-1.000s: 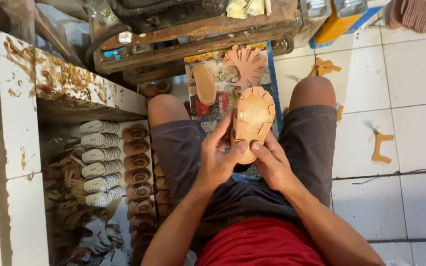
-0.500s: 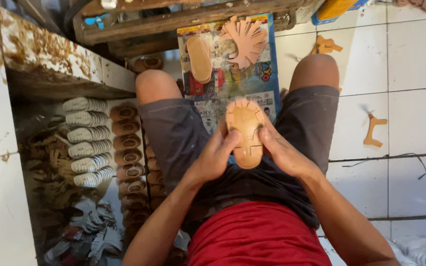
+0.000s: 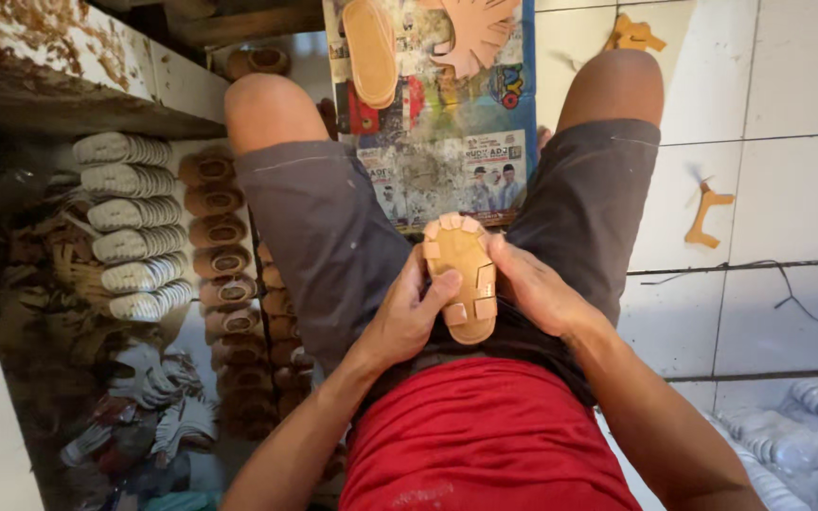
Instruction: The person assembles wooden slippers by hand. They pick up a sole and a star-shaped upper, press them together, and then attach a small heel piece to the back of the sole. The finished slippers are placed on a nearby shelf.
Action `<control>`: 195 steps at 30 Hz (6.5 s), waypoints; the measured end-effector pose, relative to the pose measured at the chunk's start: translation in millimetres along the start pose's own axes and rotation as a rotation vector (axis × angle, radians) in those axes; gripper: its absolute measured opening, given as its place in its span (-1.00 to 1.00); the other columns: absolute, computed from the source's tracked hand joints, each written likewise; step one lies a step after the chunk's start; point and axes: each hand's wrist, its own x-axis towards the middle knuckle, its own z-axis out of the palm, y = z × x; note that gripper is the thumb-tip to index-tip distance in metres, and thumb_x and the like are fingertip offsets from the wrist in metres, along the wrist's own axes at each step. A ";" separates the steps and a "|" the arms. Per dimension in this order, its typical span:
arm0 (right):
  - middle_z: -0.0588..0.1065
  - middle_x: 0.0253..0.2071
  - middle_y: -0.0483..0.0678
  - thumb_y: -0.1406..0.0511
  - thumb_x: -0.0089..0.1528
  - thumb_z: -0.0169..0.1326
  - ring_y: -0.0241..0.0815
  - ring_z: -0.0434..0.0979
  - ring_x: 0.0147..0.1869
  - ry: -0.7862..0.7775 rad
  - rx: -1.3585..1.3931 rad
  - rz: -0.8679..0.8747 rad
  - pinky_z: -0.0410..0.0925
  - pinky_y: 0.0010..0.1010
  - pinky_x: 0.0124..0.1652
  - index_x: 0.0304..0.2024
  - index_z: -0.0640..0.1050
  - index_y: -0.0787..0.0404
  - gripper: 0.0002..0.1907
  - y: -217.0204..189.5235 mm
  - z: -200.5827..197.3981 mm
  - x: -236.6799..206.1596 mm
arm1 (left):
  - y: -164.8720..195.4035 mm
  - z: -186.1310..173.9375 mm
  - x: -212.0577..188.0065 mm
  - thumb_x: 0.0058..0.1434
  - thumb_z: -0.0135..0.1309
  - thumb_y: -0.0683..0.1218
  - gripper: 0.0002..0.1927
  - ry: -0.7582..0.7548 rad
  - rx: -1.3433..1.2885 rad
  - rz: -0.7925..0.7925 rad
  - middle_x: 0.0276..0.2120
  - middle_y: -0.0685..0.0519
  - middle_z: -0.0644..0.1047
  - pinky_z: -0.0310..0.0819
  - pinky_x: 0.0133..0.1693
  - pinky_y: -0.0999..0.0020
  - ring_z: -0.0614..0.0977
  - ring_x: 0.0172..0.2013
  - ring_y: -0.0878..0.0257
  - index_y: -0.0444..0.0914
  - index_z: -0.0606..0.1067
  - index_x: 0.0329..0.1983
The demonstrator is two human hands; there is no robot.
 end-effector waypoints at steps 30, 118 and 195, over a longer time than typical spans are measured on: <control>0.43 -0.18 -0.04 0.48 0.22 0.12 -0.27 0.44 -0.13 0.215 -0.753 -0.519 0.31 -0.49 -0.13 -0.16 0.60 0.37 -0.85 -41.4 43.4 -26.8 | 70.5 23.1 1.3 0.26 0.10 0.01 -0.68 0.126 0.439 -0.028 -0.47 -0.07 0.59 0.51 -0.31 0.33 0.53 -0.44 0.31 -0.34 0.63 -0.16; 0.55 -0.40 -0.07 0.25 0.29 0.13 -0.31 0.52 -0.36 0.068 -0.902 -0.267 0.41 -0.45 -0.33 -0.02 0.57 0.31 -0.71 -35.1 84.0 126.2 | 155.8 -208.0 -94.1 0.39 0.09 -0.26 -0.81 1.089 0.708 0.607 -0.22 -0.02 0.66 0.57 -0.21 0.50 0.70 -0.21 0.33 -0.39 0.56 0.04; 0.51 -0.17 -0.07 0.27 0.09 0.14 -0.07 0.55 -0.13 0.419 0.317 -0.162 0.46 0.02 -0.12 0.10 0.38 0.06 -0.50 -100.3 52.6 103.3 | 108.4 -30.1 193.2 0.12 0.07 -0.14 -0.82 0.550 0.602 0.353 -0.31 -0.17 0.59 0.47 -0.12 -0.03 0.62 -0.21 -0.16 -0.29 0.50 -0.22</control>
